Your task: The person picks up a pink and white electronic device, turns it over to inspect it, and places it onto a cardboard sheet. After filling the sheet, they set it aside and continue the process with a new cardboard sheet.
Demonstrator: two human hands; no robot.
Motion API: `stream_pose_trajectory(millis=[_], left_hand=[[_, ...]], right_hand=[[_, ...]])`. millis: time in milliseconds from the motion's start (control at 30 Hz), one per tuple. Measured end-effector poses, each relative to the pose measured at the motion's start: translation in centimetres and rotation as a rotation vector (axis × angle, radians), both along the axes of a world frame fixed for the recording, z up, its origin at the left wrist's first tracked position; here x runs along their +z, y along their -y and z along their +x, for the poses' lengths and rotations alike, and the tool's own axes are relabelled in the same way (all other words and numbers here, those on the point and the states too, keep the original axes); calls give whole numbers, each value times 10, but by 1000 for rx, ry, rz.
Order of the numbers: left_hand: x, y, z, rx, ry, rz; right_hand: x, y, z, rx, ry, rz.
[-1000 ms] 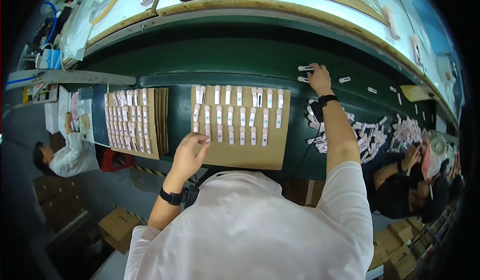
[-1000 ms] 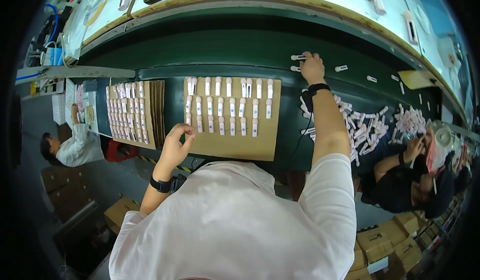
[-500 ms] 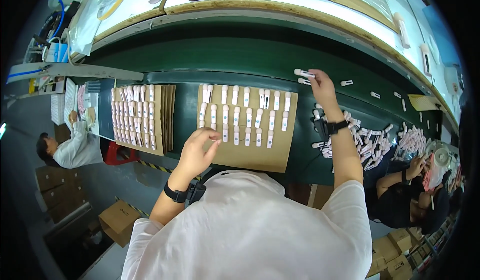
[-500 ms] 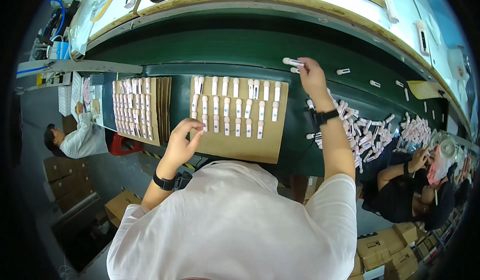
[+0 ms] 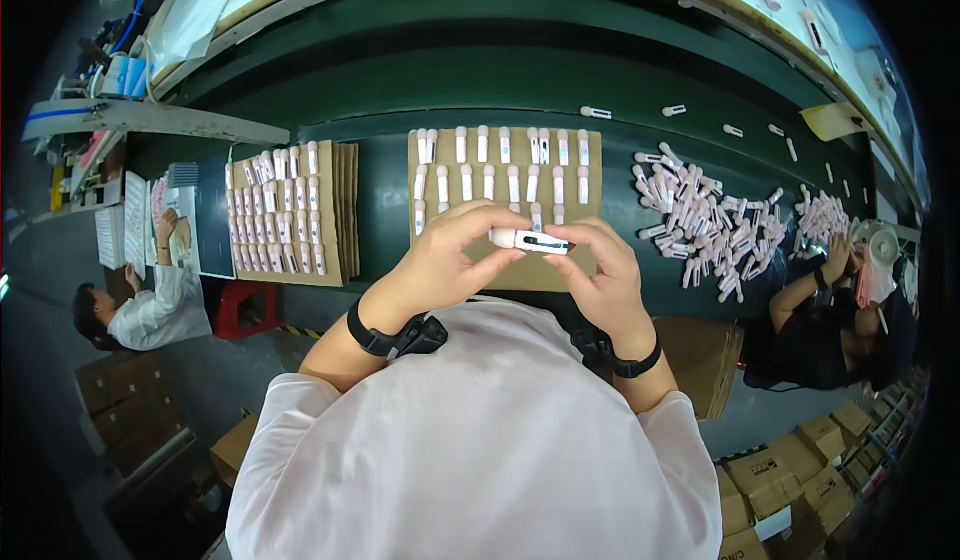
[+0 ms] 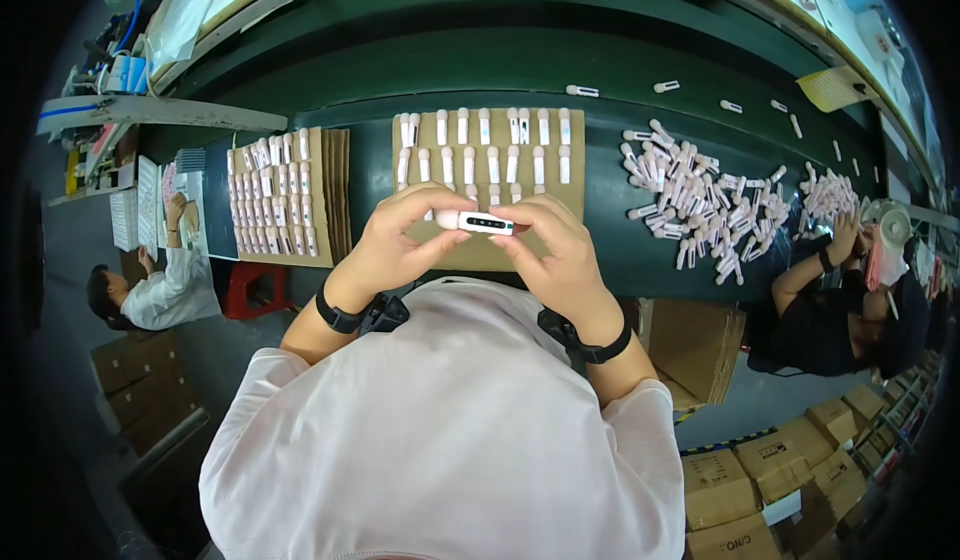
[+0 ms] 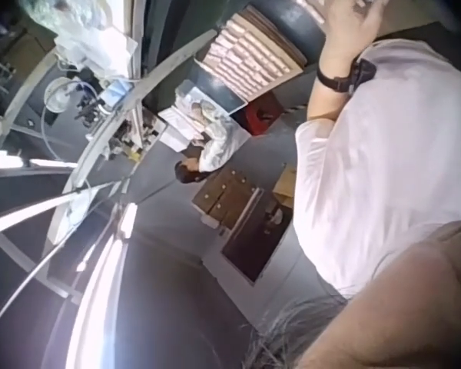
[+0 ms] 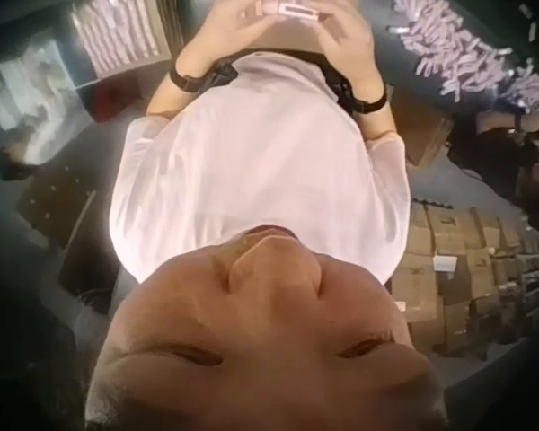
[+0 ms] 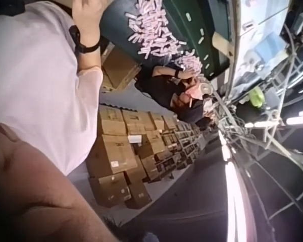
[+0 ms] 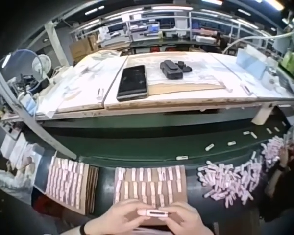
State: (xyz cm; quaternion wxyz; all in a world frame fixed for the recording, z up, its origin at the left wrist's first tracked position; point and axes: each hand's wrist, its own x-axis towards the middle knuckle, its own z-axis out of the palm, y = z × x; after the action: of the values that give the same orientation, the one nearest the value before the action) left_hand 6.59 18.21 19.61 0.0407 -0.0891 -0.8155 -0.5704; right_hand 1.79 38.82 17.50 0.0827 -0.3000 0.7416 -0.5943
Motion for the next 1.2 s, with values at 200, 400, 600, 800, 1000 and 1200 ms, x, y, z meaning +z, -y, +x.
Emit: stream_pose_trajectory(millis=[200, 400, 600, 800, 1000, 1200], left_hand=[[2, 18, 23, -62, -20, -2], [4, 30, 34, -77, -122, -14], [12, 35, 41, -50, -204, -25], [3, 47, 51, -48, -98, -20], [1, 47, 47, -37, -150, 9], [-11, 43, 40, -118, -129, -124]], right_hand=[[7, 17, 28, -22, -56, -34], [15, 29, 45, -27, -3, -57], [19, 40, 57, -49, 230, -21], [16, 45, 59, -67, -78, -20], [26, 50, 58, -90, -308, 99], [2, 45, 60, -85, -139, 212]])
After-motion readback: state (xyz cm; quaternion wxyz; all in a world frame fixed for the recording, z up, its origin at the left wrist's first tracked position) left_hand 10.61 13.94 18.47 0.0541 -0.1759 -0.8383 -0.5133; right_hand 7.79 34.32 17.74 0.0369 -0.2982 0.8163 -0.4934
